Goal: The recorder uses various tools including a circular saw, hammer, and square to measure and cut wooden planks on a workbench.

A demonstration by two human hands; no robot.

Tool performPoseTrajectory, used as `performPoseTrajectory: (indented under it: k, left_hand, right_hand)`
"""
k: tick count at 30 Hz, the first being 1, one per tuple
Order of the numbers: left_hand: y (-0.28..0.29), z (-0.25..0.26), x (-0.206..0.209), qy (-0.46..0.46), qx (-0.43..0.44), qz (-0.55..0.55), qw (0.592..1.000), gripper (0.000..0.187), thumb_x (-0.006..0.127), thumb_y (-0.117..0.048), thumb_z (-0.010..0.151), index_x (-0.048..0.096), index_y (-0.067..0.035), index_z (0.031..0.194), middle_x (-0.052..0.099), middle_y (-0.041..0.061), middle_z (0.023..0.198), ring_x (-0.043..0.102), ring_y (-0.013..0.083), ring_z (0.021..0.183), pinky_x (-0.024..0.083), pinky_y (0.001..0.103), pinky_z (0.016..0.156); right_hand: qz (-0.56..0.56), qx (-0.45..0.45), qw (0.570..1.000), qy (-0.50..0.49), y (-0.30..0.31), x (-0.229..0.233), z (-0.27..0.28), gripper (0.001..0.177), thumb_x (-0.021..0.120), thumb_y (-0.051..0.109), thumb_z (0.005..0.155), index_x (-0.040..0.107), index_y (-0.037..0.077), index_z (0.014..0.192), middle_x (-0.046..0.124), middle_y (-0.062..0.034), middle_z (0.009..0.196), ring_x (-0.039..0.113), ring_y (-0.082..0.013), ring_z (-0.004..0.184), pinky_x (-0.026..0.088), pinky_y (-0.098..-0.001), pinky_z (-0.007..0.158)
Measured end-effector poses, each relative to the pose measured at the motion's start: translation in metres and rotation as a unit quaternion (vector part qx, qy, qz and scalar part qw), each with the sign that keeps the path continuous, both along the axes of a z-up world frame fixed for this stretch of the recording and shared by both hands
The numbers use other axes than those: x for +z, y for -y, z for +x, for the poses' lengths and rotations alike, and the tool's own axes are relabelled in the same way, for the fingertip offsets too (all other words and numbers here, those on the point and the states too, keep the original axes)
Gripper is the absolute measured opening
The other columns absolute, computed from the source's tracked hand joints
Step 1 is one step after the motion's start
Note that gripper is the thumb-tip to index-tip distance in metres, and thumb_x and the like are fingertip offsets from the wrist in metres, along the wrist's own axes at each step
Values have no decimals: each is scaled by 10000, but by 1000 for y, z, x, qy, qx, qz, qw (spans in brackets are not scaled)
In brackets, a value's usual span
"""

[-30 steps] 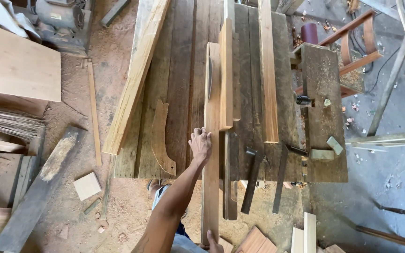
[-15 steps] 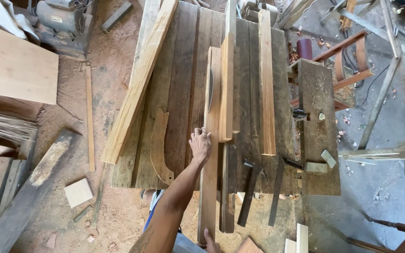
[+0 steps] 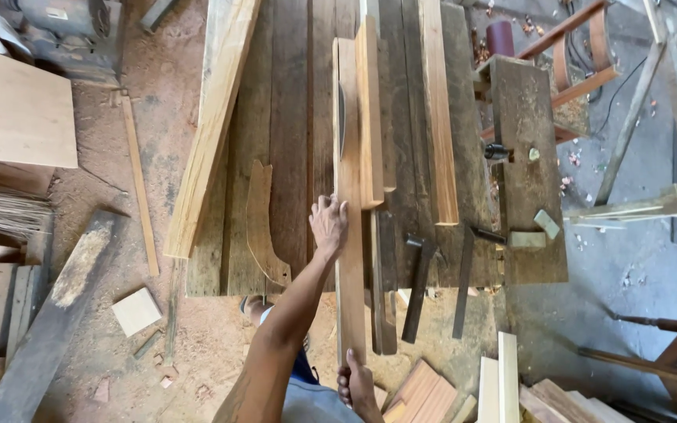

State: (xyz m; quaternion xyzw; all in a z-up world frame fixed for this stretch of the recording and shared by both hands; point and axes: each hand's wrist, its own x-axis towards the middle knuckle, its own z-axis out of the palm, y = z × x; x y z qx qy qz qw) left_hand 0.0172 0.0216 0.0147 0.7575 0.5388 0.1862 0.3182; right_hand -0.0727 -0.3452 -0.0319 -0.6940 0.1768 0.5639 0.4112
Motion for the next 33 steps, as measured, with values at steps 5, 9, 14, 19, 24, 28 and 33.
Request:
performPoseTrajectory:
  k: [5, 9, 14, 19, 24, 28, 33]
  left_hand:
    - [81, -44, -3, -1, 6, -36, 999, 442, 484, -425, 1057, 648, -101, 1309, 595, 85, 1163, 532, 225, 970, 436, 405, 834]
    - [90, -48, -1, -14, 13, -40, 999, 458, 490, -423, 1055, 658, -103, 1337, 594, 68, 1164, 518, 229, 978, 411, 419, 851]
    - [77, -38, 4, -6, 24, -38, 999, 454, 491, -402, 1054, 661, -82, 1327, 581, 77, 1203, 517, 242, 1001, 400, 430, 844]
    - [67, -33, 7, -14, 9, -46, 999, 454, 465, -381, 1076, 653, -57, 1332, 573, 93, 1211, 525, 248, 1011, 400, 434, 854]
    - [53, -27, 13, -3, 11, -39, 999, 457, 459, -376, 1071, 645, -47, 1328, 573, 97, 1213, 537, 254, 1045, 402, 440, 850]
    - [44, -22, 11, 4, 10, -38, 999, 460, 453, -375, 1071, 644, -44, 1328, 572, 101, 1209, 538, 257, 1040, 401, 443, 852]
    - [36, -20, 9, 13, 26, -27, 999, 351, 514, -364, 1054, 694, -121, 1233, 590, 83, 1234, 555, 276, 1083, 416, 471, 906]
  right_hand:
    - [38, -46, 997, 44, -6, 6, -13, 598, 573, 583, 979, 565, 28, 754, 427, -3, 512, 348, -114, 351, 237, -306, 324]
    - [33, -48, 997, 59, -11, 21, -14, 581, 574, 572, 963, 560, 30, 754, 433, -8, 507, 348, -123, 346, 242, -313, 323]
    - [19, -48, 998, 45, -18, 7, -1, 593, 608, 556, 968, 561, 3, 759, 417, -22, 505, 355, -134, 351, 248, -315, 329]
    - [30, -33, 998, 53, -29, 11, 5, 612, 614, 560, 965, 561, -13, 758, 432, -35, 503, 351, -136, 344, 249, -320, 323]
    - [37, -48, 997, 38, -44, 7, 13, 594, 614, 548, 968, 563, -4, 755, 435, -29, 502, 352, -133, 344, 238, -315, 325]
    - [42, -33, 998, 46, -53, 4, 18, 607, 602, 550, 974, 575, -10, 741, 441, -22, 497, 350, -126, 342, 243, -314, 319]
    - [67, -10, 993, 99, -63, 5, 23, 615, 590, 549, 992, 573, 10, 695, 483, -21, 491, 390, -119, 341, 283, -309, 306]
